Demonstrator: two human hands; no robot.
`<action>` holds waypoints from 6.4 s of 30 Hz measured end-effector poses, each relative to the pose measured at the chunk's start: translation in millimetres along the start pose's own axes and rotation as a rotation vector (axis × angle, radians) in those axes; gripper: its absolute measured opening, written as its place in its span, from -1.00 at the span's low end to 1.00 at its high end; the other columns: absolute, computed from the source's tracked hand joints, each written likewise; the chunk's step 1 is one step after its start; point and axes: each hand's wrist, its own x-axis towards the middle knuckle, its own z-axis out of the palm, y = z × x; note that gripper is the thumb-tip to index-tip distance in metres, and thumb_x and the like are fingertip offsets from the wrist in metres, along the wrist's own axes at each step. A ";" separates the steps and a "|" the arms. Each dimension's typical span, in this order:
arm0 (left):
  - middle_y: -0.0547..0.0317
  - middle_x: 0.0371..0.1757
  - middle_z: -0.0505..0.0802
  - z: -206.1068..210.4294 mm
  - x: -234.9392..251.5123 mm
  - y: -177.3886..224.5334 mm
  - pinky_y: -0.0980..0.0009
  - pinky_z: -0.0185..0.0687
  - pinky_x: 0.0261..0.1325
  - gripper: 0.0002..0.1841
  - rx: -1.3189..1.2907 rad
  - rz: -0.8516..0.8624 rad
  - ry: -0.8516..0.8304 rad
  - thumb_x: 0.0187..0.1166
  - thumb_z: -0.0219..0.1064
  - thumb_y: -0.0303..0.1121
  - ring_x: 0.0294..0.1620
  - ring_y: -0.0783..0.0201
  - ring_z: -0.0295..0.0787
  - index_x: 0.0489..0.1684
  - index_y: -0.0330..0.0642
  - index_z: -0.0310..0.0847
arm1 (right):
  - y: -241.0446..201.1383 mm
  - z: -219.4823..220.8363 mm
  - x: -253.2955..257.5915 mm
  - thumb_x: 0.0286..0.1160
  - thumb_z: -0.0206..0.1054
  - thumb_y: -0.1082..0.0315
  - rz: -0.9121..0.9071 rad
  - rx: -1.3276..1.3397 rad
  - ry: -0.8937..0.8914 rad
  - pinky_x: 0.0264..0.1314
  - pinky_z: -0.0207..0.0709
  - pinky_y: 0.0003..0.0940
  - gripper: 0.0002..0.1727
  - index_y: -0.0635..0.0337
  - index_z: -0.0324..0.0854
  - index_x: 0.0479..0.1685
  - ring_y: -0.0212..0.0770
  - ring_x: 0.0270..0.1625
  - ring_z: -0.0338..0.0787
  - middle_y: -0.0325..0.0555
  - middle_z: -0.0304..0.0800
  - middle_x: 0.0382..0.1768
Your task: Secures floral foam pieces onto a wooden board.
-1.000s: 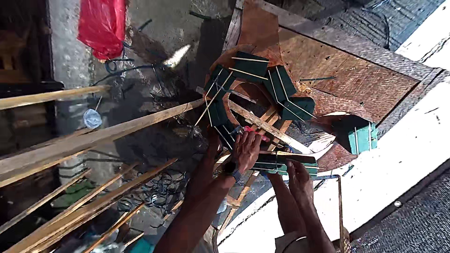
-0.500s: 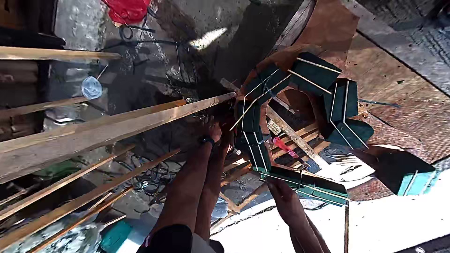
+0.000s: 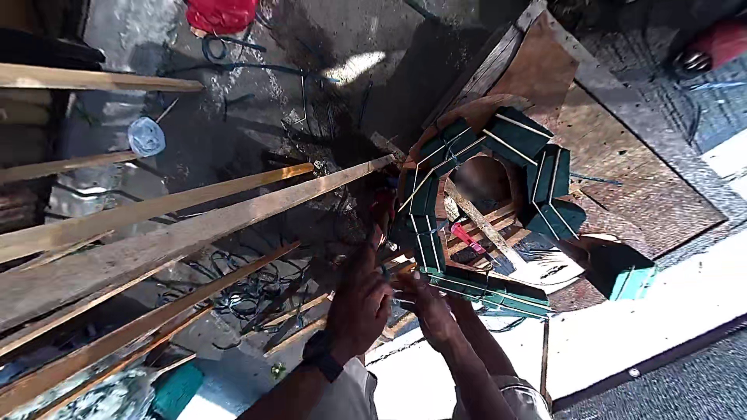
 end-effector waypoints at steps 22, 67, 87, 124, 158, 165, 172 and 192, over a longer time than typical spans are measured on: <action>-0.20 0.28 0.75 -29.2 -76.2 47.9 -0.07 0.61 0.43 -0.65 -0.112 -0.276 -0.115 0.56 0.38 -0.39 0.34 -0.07 0.70 0.27 -0.33 0.63 | -128.1 -289.2 -352.9 0.56 0.42 0.04 -0.700 -0.739 0.383 -0.49 0.46 -0.70 -0.68 -0.15 0.71 0.22 -0.64 -0.49 0.57 -0.58 0.73 -0.34; -0.04 0.18 0.88 40.5 -71.1 231.8 -0.25 0.17 0.71 -0.69 0.161 0.271 -0.257 0.59 0.30 -0.24 0.47 -0.06 0.66 0.08 -0.22 0.82 | -27.8 -160.3 -251.7 0.75 0.15 0.28 -0.306 0.088 0.005 -0.14 0.70 -0.33 -0.72 0.18 0.64 0.24 -0.32 -0.22 0.77 -0.15 0.82 -0.09; 0.01 0.57 0.65 -73.4 -95.0 263.9 0.13 0.55 0.57 -0.27 -0.074 -0.043 -0.192 0.61 0.28 -0.16 0.54 0.18 0.60 0.79 -0.26 0.22 | -97.0 -113.6 -248.4 0.80 0.17 0.07 -0.687 -0.818 -0.529 -0.12 0.59 0.05 -0.60 0.26 0.69 -0.05 -0.06 -0.27 0.74 0.03 0.72 -0.35; 0.24 -0.23 0.83 -128.1 297.8 209.5 0.50 0.61 -0.33 -0.67 -0.415 0.122 -0.815 0.62 0.39 -0.16 -0.41 0.45 0.65 0.18 -0.17 0.69 | -282.4 -153.8 -68.1 0.75 0.24 0.05 -0.880 -0.400 0.226 -0.69 0.21 -0.60 -0.62 0.02 0.61 -0.46 -0.50 -0.68 0.36 -0.39 0.44 -0.69; 0.35 -0.33 0.75 -124.4 274.2 177.2 0.54 0.51 -0.38 -0.71 -0.595 0.085 -0.643 0.68 0.31 -0.18 -0.50 0.53 0.53 0.10 -0.20 0.72 | -257.2 -147.2 -38.2 0.77 0.20 0.01 -0.841 -0.306 0.490 -0.68 0.23 -0.49 -0.61 0.00 0.59 -0.45 -0.43 -0.70 0.36 -0.35 0.44 -0.69; -0.43 -0.03 0.80 -216.5 376.3 142.7 -0.38 0.56 0.12 -0.66 0.687 -0.057 0.141 0.80 0.09 -0.27 0.04 -0.38 0.76 0.10 -0.41 0.67 | -176.5 -105.9 99.3 0.89 -0.03 0.15 -0.378 0.207 0.386 0.41 0.64 -0.13 -0.54 0.29 0.56 0.44 -0.13 0.30 0.80 0.10 0.78 0.29; 0.12 -0.61 0.61 -83.9 491.8 93.8 0.28 0.42 -0.57 -0.83 0.677 -0.096 -0.812 0.62 0.33 -0.42 -0.64 0.26 0.50 -0.39 -0.28 0.68 | -157.8 -101.5 207.2 0.74 0.00 0.51 -0.554 0.913 0.097 0.05 0.69 -0.22 -0.74 0.14 0.58 0.15 -0.30 -0.14 0.74 -0.20 0.76 -0.15; 0.32 -0.61 0.61 -26.3 518.3 112.4 0.57 0.36 -0.68 -0.95 0.254 -0.456 -0.984 0.67 0.24 -0.49 -0.72 0.49 0.43 -0.18 -0.12 0.57 | -177.0 -129.9 226.0 0.83 0.03 0.22 -0.220 0.819 -0.210 -0.54 0.52 -0.53 -0.73 -0.07 0.54 -0.30 -0.47 -0.63 0.54 -0.39 0.55 -0.63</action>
